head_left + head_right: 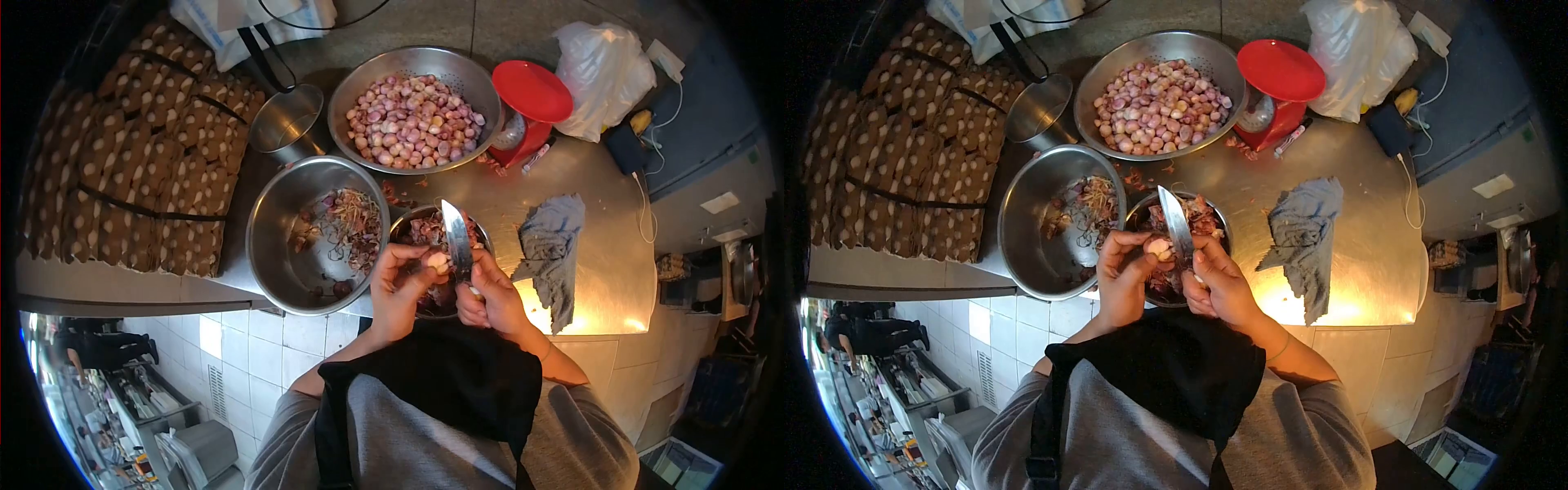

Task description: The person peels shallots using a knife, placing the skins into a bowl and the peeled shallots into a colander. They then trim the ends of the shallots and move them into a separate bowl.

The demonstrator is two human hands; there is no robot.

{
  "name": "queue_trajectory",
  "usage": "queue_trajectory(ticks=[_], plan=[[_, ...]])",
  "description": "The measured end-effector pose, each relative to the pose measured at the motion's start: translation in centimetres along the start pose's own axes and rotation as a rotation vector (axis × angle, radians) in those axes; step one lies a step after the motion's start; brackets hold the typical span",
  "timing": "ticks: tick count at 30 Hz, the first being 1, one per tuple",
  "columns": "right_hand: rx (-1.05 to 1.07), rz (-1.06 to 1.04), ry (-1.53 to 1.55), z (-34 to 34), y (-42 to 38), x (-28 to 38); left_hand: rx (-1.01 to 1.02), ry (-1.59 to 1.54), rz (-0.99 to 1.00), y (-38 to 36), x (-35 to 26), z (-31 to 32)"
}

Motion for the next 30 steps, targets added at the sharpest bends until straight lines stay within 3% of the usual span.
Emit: queue_trajectory(ticks=[3,9,18,22,30], plan=[[0.007,0.011,-0.016,-0.2,0.1,-0.2,-0.022,-0.24,-0.315,0.6,0.5,-0.3],[-0.081,-0.097,-0.278,-0.9,0.3,-0.6,-0.026,-0.022,-0.268,0.6,1.4,-0.9],[-0.286,-0.106,-0.325,-3.4,0.3,1.4,0.149,-0.351,-0.367,0.1,0.4,-0.4],[-0.309,-0.168,-0.417,-3.1,0.3,1.6,0.095,-0.343,-0.37,0.2,-0.2,-0.1],[-0.073,-0.17,-0.501,-1.1,-0.5,0.7,0.044,-0.266,-0.34,0.5,0.2,-0.2]])
Point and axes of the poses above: each hand's wrist, its own y-axis towards the middle knuckle, its own z-axis out of the palm, x = y × z, the point moved 4 cm from there along y, towards the middle knuckle, and after that the axes turned 4 degrees about -z, right-handed, at the moved point
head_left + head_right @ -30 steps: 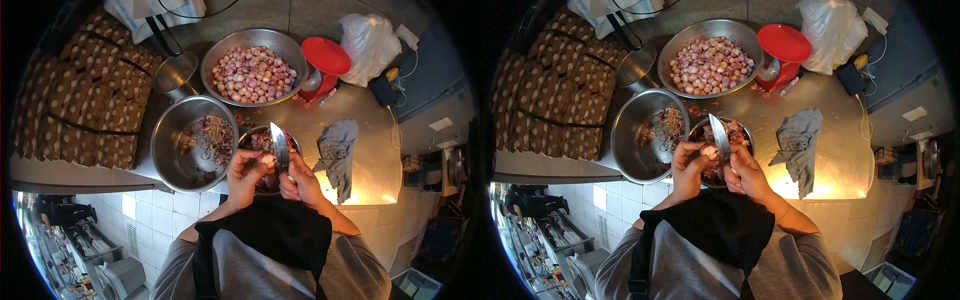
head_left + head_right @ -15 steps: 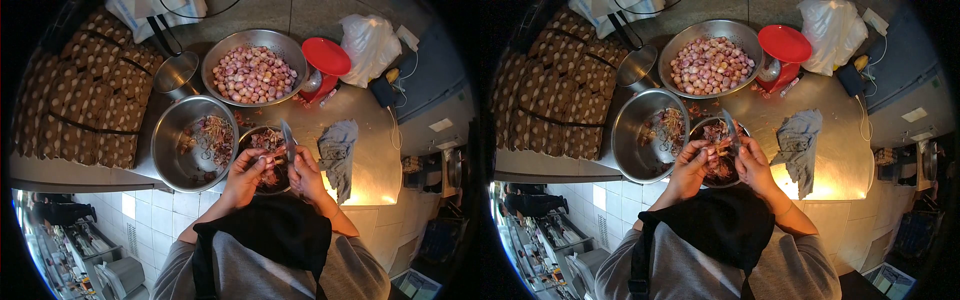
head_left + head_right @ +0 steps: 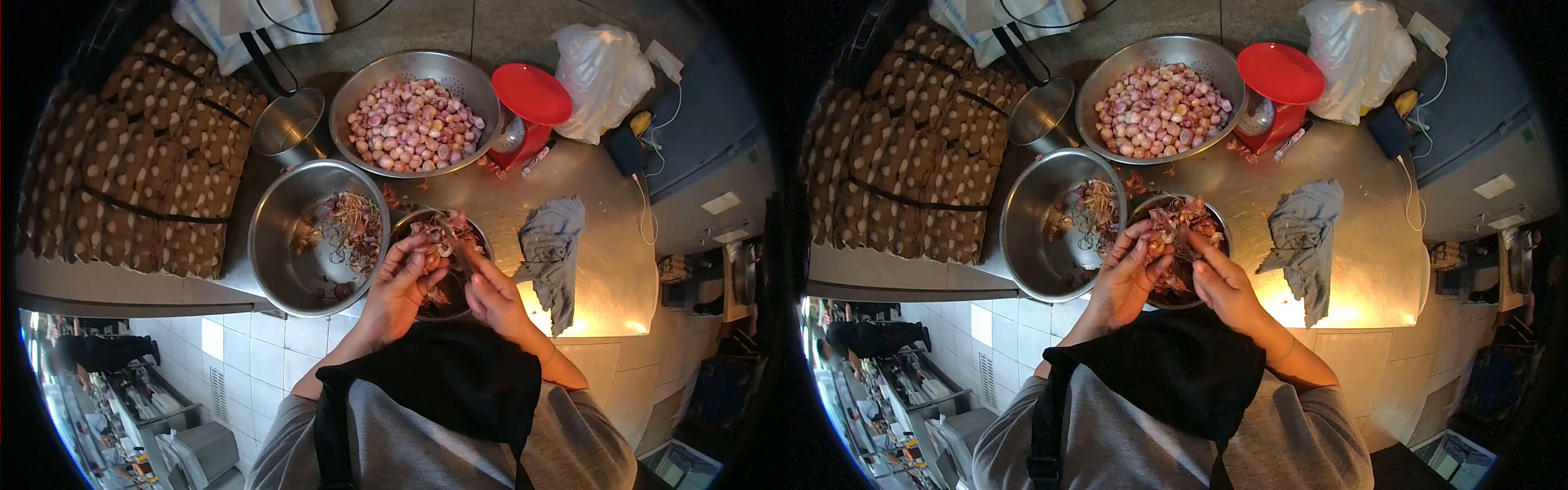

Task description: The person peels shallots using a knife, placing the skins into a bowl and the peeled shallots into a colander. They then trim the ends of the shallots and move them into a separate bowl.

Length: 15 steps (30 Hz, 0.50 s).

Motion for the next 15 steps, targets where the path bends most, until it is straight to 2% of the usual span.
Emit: queue_trajectory(ticks=[3,7,10,15], plan=[[0.063,0.056,-0.033,0.4,-0.5,-0.3,-0.005,-0.056,-0.003,0.0,-0.2,0.4],[0.043,-0.267,-0.66,0.4,-0.4,1.0,-0.006,-0.037,-0.009,0.0,-0.1,0.0],[0.029,-0.307,-0.718,0.0,-0.7,0.6,-0.039,-0.016,0.003,0.1,-0.1,-0.4],[0.063,-0.254,-0.693,-0.4,-1.1,-0.3,-0.056,-0.008,0.055,0.2,0.6,-0.9]])
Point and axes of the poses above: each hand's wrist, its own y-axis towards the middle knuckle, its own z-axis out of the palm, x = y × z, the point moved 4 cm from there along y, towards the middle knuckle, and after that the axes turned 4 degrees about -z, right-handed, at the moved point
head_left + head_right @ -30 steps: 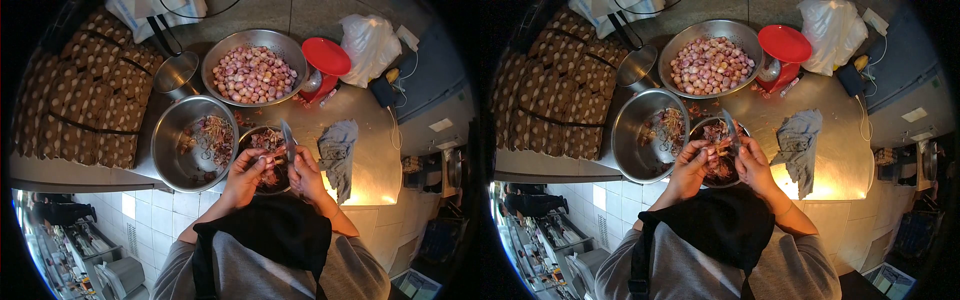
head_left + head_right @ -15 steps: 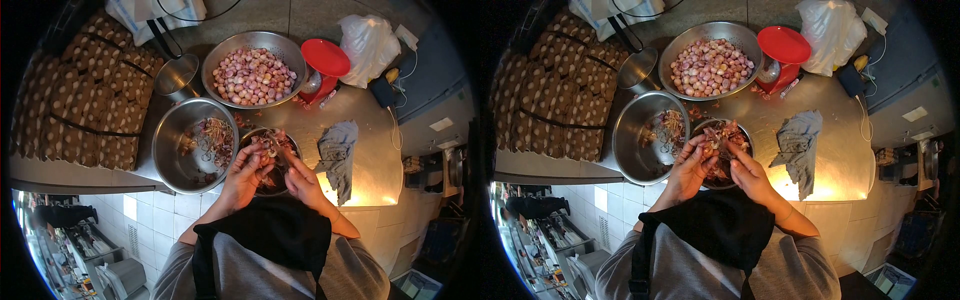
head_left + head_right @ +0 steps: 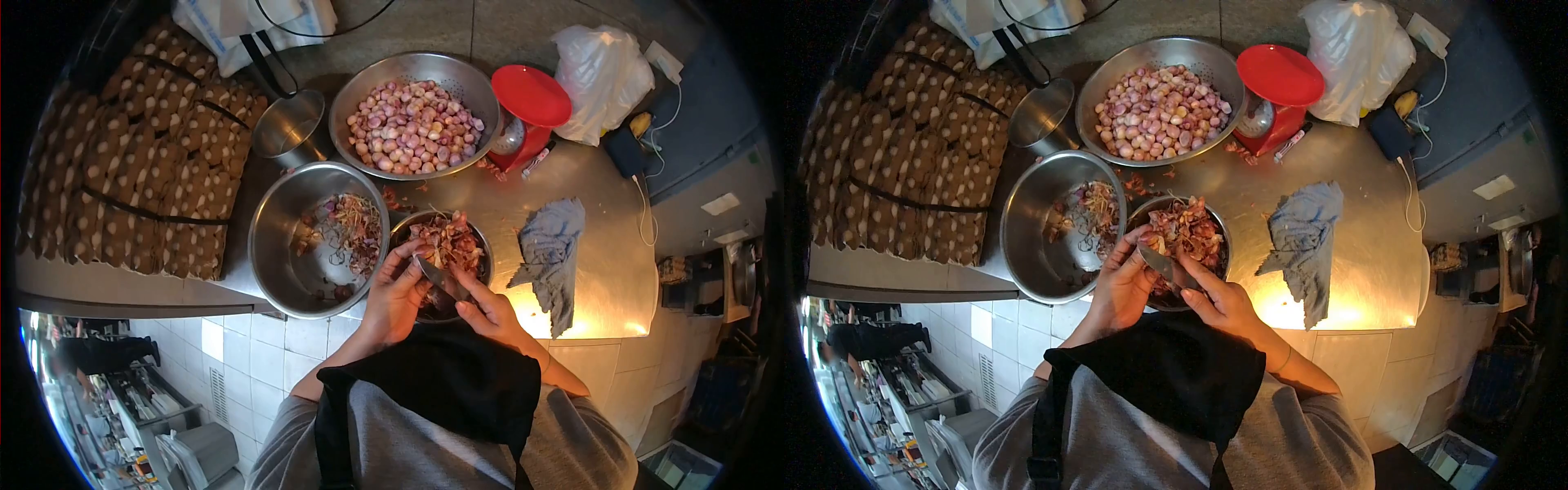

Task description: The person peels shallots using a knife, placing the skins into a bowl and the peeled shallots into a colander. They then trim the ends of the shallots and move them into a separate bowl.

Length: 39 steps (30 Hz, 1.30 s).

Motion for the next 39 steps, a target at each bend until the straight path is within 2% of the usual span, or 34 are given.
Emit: queue_trajectory(ticks=[7,12,18,22,25,28,31,34,37,39], plan=[[0.107,0.126,0.135,0.7,-0.9,0.1,-0.125,-0.078,0.004,0.0,0.1,-0.6],[-0.022,0.051,0.04,0.6,-0.2,-1.2,-0.121,-0.093,-0.051,-0.2,0.3,-0.6],[-0.042,0.031,0.09,0.1,0.7,0.0,-0.002,0.042,-0.028,-0.4,1.2,0.0],[-0.078,-0.006,0.178,0.2,1.3,0.3,-0.001,0.142,0.028,-0.7,1.0,0.6],[-0.093,0.128,0.355,0.5,1.1,-0.2,0.003,0.259,0.067,-0.5,1.4,0.2],[-0.122,0.139,0.369,0.6,1.3,-0.1,0.01,0.271,0.092,-0.5,1.4,0.6],[-0.177,0.149,0.438,0.7,1.5,-0.2,0.043,0.428,0.178,-0.4,1.3,0.7],[-0.165,0.161,0.693,1.0,1.8,-1.2,0.027,0.469,0.16,-0.7,1.0,1.2],[-0.016,0.394,1.109,0.6,1.7,-0.9,0.097,0.482,0.116,-0.8,0.3,1.5],[0.034,0.439,1.215,0.1,2.0,-0.2,0.139,0.492,0.123,-0.6,-0.1,1.5]])
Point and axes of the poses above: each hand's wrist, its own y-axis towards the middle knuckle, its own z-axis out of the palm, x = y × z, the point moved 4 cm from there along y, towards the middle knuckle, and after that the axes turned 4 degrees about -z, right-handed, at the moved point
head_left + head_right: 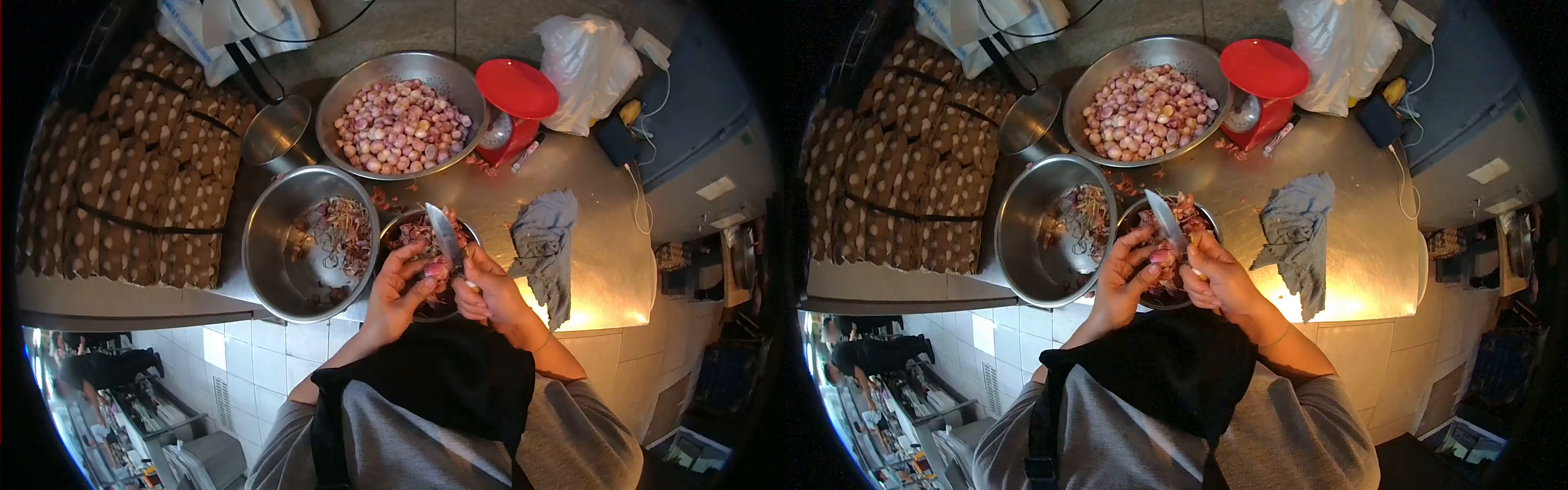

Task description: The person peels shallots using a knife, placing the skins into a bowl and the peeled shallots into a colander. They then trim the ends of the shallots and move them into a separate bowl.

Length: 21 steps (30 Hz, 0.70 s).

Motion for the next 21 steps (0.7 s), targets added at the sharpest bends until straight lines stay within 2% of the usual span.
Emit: queue_trajectory(ticks=[1,4,7,10,12,15,21], plan=[[0.006,0.032,0.057,0.1,-0.1,0.3,0.018,0.004,0.009,0.0,-0.1,-0.1],[-0.017,0.045,0.093,-0.5,-0.1,0.4,0.092,-0.188,-0.135,0.0,-0.3,-0.4],[-0.077,0.007,-0.022,-0.9,0.1,0.6,0.057,-0.173,-0.185,-0.2,-0.6,-0.4],[-0.132,-0.036,-0.119,-1.2,0.2,0.7,0.025,-0.289,-0.22,0.0,0.4,-1.1],[-0.17,-0.073,-0.144,-1.8,0.2,0.8,-0.068,-0.335,-0.229,0.1,0.2,-1.7],[-0.265,-0.168,-0.489,-1.9,0.1,1.1,-0.164,-0.389,-0.258,-0.1,-0.7,-2.1],[-0.086,-0.104,-0.582,-0.4,-0.2,0.0,-0.191,-0.354,-0.236,0.1,-0.3,-2.3]])
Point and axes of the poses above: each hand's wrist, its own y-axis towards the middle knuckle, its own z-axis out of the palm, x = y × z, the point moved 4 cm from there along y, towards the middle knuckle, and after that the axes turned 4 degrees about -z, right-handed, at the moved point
